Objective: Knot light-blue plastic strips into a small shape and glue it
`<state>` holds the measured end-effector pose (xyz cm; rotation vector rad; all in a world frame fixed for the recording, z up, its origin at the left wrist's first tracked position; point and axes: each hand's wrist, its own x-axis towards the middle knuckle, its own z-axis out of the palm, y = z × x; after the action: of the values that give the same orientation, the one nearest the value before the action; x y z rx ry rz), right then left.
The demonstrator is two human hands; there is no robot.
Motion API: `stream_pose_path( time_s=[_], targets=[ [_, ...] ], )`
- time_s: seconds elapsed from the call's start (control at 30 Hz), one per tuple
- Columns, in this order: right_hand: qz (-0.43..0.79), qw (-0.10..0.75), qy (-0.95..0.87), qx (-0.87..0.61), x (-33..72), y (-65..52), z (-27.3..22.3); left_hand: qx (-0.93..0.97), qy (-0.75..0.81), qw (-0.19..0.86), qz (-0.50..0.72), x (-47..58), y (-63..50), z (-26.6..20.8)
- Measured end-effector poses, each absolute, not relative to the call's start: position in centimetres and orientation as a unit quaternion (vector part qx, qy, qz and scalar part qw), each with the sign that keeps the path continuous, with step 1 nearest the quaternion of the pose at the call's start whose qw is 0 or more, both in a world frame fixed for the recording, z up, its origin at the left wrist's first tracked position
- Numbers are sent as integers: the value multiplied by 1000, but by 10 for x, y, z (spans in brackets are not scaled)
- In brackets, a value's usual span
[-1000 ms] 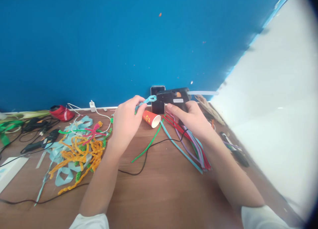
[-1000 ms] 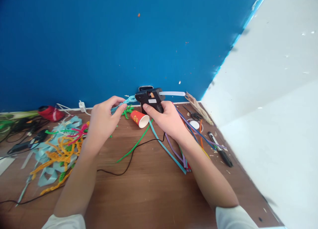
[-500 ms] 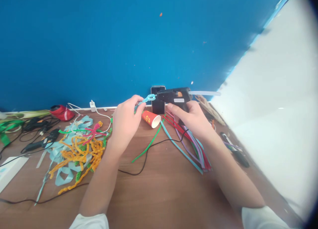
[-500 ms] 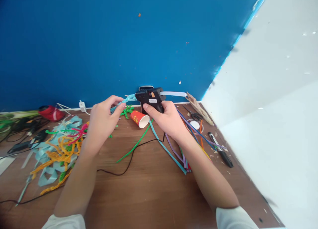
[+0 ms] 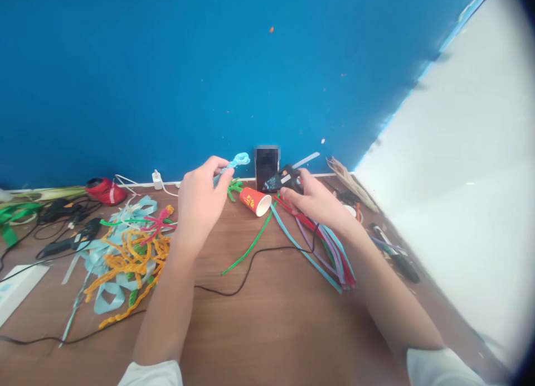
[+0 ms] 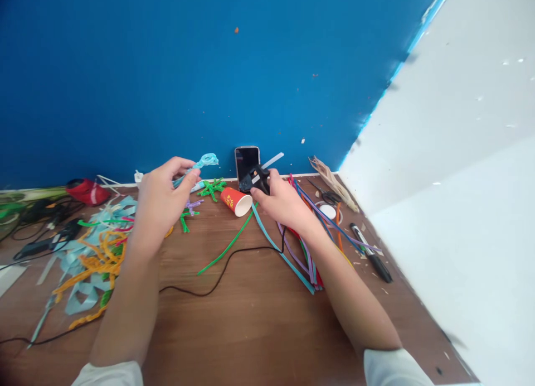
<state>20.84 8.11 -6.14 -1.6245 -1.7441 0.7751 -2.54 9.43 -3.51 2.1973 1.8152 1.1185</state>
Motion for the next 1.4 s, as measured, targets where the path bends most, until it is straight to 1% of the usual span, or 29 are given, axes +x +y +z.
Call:
stream_pose_path(
  time_s=[0.07, 0.1, 0.13, 0.2, 0.3, 0.37, 0.4, 0.53, 0.57, 0.6, 0.7, 0.87, 0.97, 1.07, 1.13, 1.2, 1.3, 1.4],
  targets=[
    [259, 214, -690, -641, 212, 84, -66, 719, 589, 43, 367, -24, 94, -35],
    [250, 179, -698, -647, 214, 86, -70, 719, 588, 42, 368, -23, 94, -35],
    [248, 158, -700, -650, 215, 88, -74, 719, 587, 41, 370, -23, 94, -35],
    [279, 153, -697, -643, 217, 93, -85, 720, 584, 38, 373, -22, 93, -34],
    [380, 201, -664, -612, 214, 102, -105, 723, 580, 38, 373, -21, 93, -34],
    [464, 257, -605, -594, 206, 107, -117, 724, 582, 40, 369, -20, 94, -33],
    [506, 298, -568, -577, 201, 109, -122, 723, 584, 42, 366, -20, 94, -33],
    [576, 377, -498, -527, 173, 109, -132, 727, 581, 51, 363, -20, 93, -32],
    [628, 427, -428, -490, 166, 107, -133, 728, 579, 54, 364, -20, 93, -32],
    [646, 441, -398, -480, 160, 106, -134, 729, 577, 58, 364, -20, 92, -32],
    [682, 449, -363, -449, 145, 102, -138, 733, 573, 74, 359, -20, 91, -31],
    [693, 443, -353, -446, 135, 98, -145, 739, 564, 90, 357, -20, 90, -31],
    [693, 397, -391, -457, 131, 91, -146, 741, 558, 102, 360, -20, 90, -31],
    [679, 322, -462, -471, 128, 83, -145, 745, 551, 111, 359, -20, 90, -31],
    [640, 269, -521, -496, 127, 79, -145, 747, 551, 113, 354, -20, 90, -30],
    [573, 216, -581, -536, 129, 78, -145, 748, 552, 111, 351, -19, 90, -31],
    [440, 141, -663, -590, 132, 77, -141, 750, 551, 103, 351, -19, 90, -31],
    [323, 67, -712, -620, 137, 74, -132, 752, 551, 104, 347, -19, 88, -31]
  ],
)
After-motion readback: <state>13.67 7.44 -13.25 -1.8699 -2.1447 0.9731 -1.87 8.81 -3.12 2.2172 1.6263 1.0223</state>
